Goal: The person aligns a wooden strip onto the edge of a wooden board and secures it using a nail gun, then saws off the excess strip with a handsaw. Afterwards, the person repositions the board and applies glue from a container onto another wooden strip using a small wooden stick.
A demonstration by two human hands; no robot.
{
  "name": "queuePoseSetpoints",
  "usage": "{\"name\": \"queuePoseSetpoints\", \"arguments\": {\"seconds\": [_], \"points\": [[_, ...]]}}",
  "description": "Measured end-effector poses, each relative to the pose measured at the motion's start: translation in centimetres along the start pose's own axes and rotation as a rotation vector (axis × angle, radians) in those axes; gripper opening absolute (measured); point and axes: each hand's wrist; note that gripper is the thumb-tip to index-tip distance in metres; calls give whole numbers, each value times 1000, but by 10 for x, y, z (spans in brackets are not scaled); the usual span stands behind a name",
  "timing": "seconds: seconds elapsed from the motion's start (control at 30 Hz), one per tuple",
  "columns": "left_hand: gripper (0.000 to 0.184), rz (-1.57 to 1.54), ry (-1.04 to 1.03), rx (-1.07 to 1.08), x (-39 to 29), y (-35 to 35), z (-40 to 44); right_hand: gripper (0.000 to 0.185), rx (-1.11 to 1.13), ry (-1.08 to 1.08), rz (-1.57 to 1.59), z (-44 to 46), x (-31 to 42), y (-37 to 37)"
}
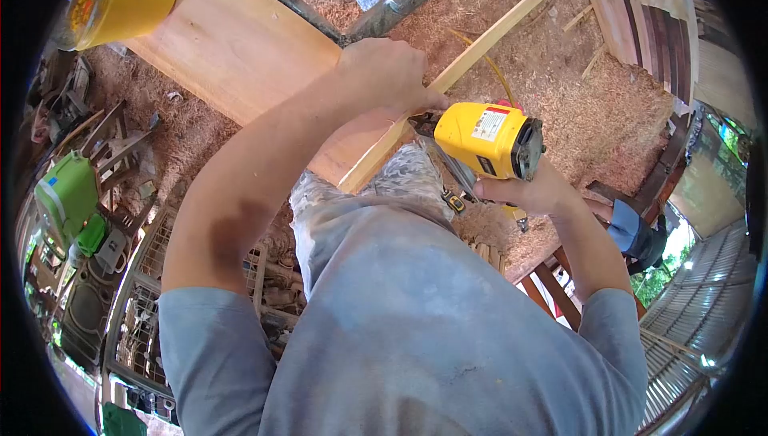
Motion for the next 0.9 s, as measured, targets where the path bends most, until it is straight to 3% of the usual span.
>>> {"name": "queuePoseSetpoints", "arguments": {"seconds": [0.27,0.33,0.4,0.47,0.57,0.67,0.73,0.8,0.83,0.87,0.9], "points": [[66,0,-21,-1,3,-1,-3,64,-36,-47,-124,1,4,-2],[55,-203,105,-297,10,-8,-7,62,-37,-50,-199,1,8,-4],[36,-477,143,-897,12,-27,-37,61,-36,-50,-199,-1,10,-6],[22,-616,312,-1104,4,-69,-79,60,-41,-52,-201,-3,9,-6],[19,-852,623,-1066,-36,-130,-142,55,-55,-33,-198,-1,2,-2],[24,-1250,915,-648,-87,-165,-174,54,2,29,-266,0,3,3],[32,-1502,889,-236,-101,-182,-163,45,-36,-140,-133,3,7,3],[31,-1674,782,-345,-117,-191,-134,38,-45,-154,-188,8,7,8],[31,-1684,798,-367,-127,-186,-115,51,-26,-191,-170,9,10,9],[31,-2091,737,-646,-138,-178,-93,65,-15,-232,-145,8,12,10],[33,-2479,620,-950,-146,-173,-74,61,-38,-272,-169,8,12,11]]}}
Point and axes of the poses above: each hand's wrist, its own z-axis towards the middle knuckle, its own y-axis out of the back of the hand, x = y × z, and after that the axes turned 15 degrees about z, right-handed
